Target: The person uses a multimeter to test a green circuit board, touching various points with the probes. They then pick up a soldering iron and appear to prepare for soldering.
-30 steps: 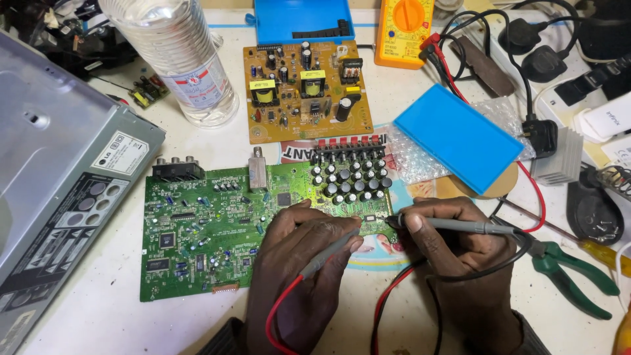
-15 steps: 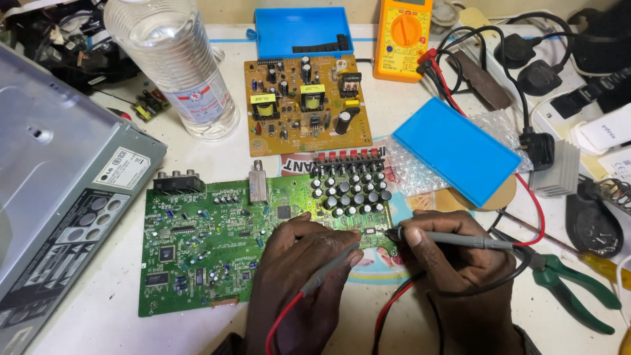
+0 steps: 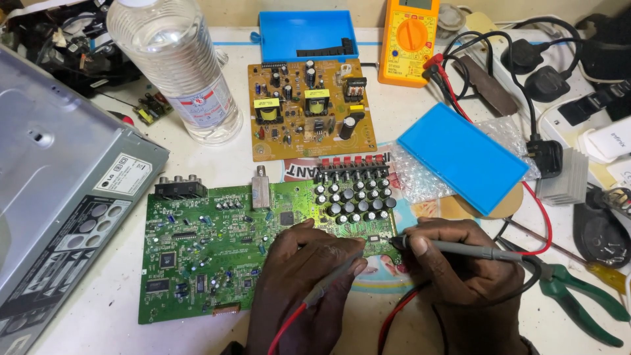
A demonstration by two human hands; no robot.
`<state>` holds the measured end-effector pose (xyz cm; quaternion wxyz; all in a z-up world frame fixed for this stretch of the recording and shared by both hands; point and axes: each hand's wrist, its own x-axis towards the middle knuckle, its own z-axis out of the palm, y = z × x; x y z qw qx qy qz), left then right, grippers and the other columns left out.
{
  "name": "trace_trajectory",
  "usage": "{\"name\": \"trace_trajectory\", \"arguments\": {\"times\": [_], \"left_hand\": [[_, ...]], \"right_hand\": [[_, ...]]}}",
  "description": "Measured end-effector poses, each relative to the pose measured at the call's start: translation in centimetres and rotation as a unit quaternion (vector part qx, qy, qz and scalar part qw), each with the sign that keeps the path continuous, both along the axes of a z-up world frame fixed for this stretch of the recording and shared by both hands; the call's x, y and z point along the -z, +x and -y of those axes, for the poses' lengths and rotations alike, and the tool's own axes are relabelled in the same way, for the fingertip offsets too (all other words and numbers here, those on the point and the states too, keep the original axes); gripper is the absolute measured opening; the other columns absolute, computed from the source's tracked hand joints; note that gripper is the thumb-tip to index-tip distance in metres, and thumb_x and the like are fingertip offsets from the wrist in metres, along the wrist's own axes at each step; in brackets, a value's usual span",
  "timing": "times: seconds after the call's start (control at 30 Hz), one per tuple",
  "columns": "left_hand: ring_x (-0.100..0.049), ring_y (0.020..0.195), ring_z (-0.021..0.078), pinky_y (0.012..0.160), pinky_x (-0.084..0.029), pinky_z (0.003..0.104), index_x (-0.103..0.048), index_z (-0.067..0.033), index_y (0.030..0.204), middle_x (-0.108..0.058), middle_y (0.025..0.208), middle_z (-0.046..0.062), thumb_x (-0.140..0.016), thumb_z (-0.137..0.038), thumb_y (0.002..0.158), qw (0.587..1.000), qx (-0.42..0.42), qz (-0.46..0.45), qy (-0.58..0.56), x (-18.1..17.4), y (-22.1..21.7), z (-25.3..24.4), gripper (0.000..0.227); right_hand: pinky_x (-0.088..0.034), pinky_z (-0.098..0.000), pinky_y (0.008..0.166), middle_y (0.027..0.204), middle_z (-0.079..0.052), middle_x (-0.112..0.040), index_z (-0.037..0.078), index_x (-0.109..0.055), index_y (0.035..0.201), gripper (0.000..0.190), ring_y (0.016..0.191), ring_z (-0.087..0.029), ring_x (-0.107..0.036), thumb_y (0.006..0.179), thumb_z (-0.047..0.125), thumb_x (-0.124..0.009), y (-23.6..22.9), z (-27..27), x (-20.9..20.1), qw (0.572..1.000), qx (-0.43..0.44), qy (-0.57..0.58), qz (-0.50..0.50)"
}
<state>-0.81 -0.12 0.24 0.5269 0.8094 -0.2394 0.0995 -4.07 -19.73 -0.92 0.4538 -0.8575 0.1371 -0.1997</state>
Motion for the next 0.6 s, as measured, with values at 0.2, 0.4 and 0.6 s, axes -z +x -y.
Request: {"name": "trace_trajectory", "arguments": {"times": [0.2,0.4,0.6], "left_hand": [[-0.067,0.093,0.0232,0.075,-0.056,0.038,-0.077,-0.0089,0.106,-0.08,0.098,0.004,-0.06,-0.024,0.097,1.0,-0.014,-0.005,0.003,-0.7,-0.1,0.1,0.025],[-0.065,0.096,0.0243,0.078,-0.054,0.036,-0.075,-0.0096,0.111,-0.08,0.1,0.005,-0.058,-0.02,0.098,1.0,0.005,0.002,0.002,-0.7,-0.2,-0.2,0.025],[-0.065,0.101,0.0261,0.075,-0.056,0.04,-0.079,-0.0125,0.112,-0.077,0.096,0.007,-0.064,-0.023,0.096,0.999,-0.023,-0.026,0.019,-0.3,-0.5,-0.1,0.024]], "right_hand": [[-0.058,-0.0275,0.072,0.086,-0.006,-0.08,0.004,-0.078,0.091,0.01,0.079,-0.015,-0.074,0.09,0.013,-0.072,0.0,-0.3,-0.6,1.0,0.005,-0.017,-0.003],[-0.057,-0.0291,0.067,0.085,-0.008,-0.079,0.003,-0.079,0.089,0.013,0.074,-0.017,-0.071,0.09,0.015,-0.075,0.0,-0.8,-1.1,0.996,0.037,0.074,-0.041],[-0.062,-0.0323,0.077,0.089,-0.007,-0.08,0.005,-0.079,0.089,0.016,0.086,-0.019,-0.077,0.089,0.02,-0.074,0.0,-0.8,-1.5,0.993,0.024,0.101,-0.051]]}}
